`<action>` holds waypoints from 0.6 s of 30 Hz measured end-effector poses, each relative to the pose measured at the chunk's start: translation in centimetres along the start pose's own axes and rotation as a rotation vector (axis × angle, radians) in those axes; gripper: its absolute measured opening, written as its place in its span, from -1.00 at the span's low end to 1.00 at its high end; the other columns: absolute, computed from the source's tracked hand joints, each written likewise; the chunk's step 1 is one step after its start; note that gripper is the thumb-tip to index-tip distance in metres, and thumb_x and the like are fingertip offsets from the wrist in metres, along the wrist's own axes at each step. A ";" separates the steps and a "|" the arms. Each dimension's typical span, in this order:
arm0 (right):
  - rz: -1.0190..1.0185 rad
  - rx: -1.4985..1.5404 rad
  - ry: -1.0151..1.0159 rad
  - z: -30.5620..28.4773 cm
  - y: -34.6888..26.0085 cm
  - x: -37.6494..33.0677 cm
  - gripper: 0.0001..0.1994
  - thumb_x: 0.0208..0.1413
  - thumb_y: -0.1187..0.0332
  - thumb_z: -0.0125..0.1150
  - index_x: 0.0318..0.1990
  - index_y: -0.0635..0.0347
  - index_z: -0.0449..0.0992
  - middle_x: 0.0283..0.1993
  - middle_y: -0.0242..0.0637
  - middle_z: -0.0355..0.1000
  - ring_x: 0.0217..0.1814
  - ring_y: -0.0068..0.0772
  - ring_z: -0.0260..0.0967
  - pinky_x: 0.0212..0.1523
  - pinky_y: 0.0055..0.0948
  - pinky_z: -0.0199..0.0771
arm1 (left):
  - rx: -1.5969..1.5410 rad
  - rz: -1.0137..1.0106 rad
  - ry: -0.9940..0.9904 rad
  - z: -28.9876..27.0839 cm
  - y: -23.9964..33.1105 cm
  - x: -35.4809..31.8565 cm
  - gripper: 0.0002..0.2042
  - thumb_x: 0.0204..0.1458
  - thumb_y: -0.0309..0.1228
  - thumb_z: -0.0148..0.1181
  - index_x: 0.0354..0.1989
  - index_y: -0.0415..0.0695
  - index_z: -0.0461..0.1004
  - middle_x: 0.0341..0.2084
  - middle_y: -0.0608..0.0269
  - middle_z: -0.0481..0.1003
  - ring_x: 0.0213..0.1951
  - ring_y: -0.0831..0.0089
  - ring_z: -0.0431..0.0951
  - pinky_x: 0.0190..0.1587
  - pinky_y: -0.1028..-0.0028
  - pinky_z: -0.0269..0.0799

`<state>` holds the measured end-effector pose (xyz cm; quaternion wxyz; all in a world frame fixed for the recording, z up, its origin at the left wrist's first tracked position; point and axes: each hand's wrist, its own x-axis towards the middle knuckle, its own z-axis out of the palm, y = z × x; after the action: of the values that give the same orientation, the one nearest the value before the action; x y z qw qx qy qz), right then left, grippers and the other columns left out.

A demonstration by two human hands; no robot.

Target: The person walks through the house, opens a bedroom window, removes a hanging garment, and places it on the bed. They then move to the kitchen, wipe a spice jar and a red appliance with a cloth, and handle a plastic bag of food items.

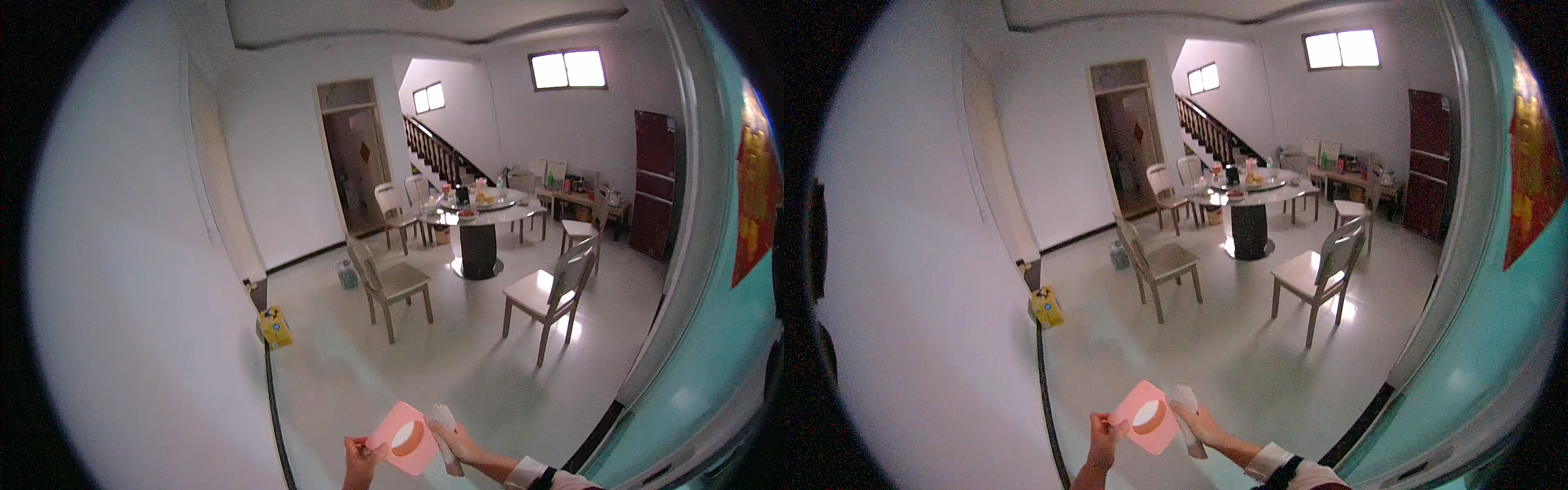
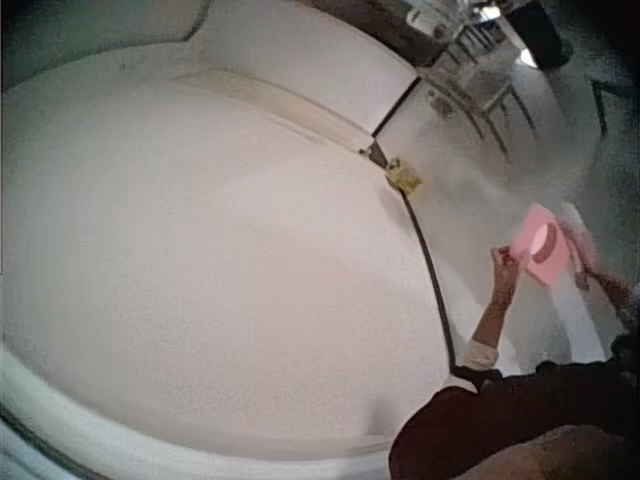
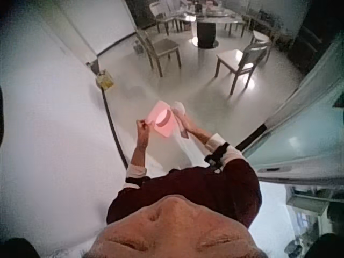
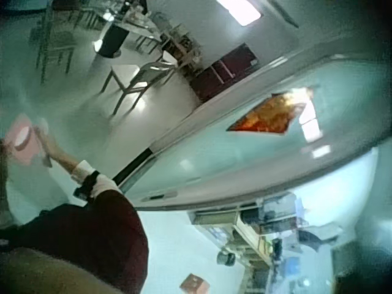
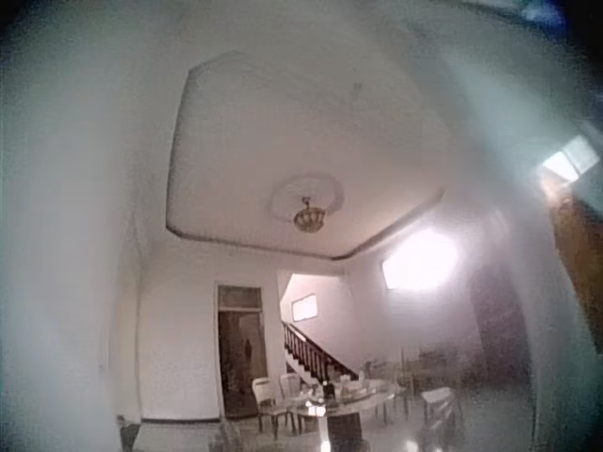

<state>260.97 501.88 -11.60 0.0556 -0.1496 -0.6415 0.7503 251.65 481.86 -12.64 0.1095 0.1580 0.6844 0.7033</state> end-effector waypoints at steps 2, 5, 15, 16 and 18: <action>-0.011 -0.040 -0.092 0.5 -0.4 3.3 -0.57 0.11 0.10 -0.02 -0.01 0.25 0.32 -0.10 -0.28 0.34 -0.06 -0.44 0.24 -0.04 -0.43 0.23 | 0.005 -0.081 0.005 -1.7 0.5 1.2 -0.47 -0.23 -0.31 0.36 -0.22 -0.21 0.10 -0.32 0.14 0.32 -0.29 0.48 0.36 -0.19 0.44 0.34; -0.151 -0.036 -0.211 2.2 -0.5 9.0 -0.57 0.10 0.12 0.01 0.01 0.24 0.31 -0.06 -0.27 0.34 -0.03 -0.43 0.25 -0.01 -0.42 0.23 | -0.006 -0.140 -0.060 -4.7 1.1 4.5 -0.45 -0.24 -0.30 0.37 -0.21 -0.23 0.11 -0.31 0.11 0.33 -0.26 0.44 0.36 -0.19 0.42 0.37; -0.047 -0.196 -0.536 10.3 -3.3 29.6 -0.49 0.05 0.13 0.07 0.11 0.23 0.23 0.05 -0.31 0.26 0.09 -0.47 0.17 0.10 -0.43 0.15 | 0.030 -0.246 -0.269 -16.3 -2.1 23.7 -0.46 -0.15 -0.24 0.27 -0.08 -0.21 0.13 -0.19 0.09 0.33 -0.15 0.33 0.36 -0.12 0.32 0.35; 0.007 -0.197 -0.503 11.3 -4.3 32.0 -0.48 0.05 0.13 0.07 0.11 0.23 0.22 0.05 -0.30 0.26 0.09 -0.46 0.17 0.10 -0.42 0.15 | -0.018 -0.225 -0.247 -16.6 -2.0 26.2 -0.44 -0.14 -0.24 0.25 -0.03 -0.19 0.12 -0.16 0.09 0.33 -0.13 0.31 0.36 -0.11 0.30 0.35; 0.053 -0.159 -0.478 13.0 -5.4 36.0 -0.46 0.04 0.12 0.07 0.13 0.21 0.21 0.05 -0.29 0.26 0.09 -0.45 0.17 0.11 -0.42 0.14 | -0.167 -0.219 -0.240 -17.4 -1.5 30.5 -0.44 -0.11 -0.27 0.22 0.04 -0.11 0.09 -0.09 0.09 0.31 -0.06 0.27 0.35 -0.07 0.27 0.34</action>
<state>222.35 500.49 -10.07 -0.1294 0.0116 -0.6895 0.7126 216.83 477.03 -12.17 0.2791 0.1558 0.6188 0.7176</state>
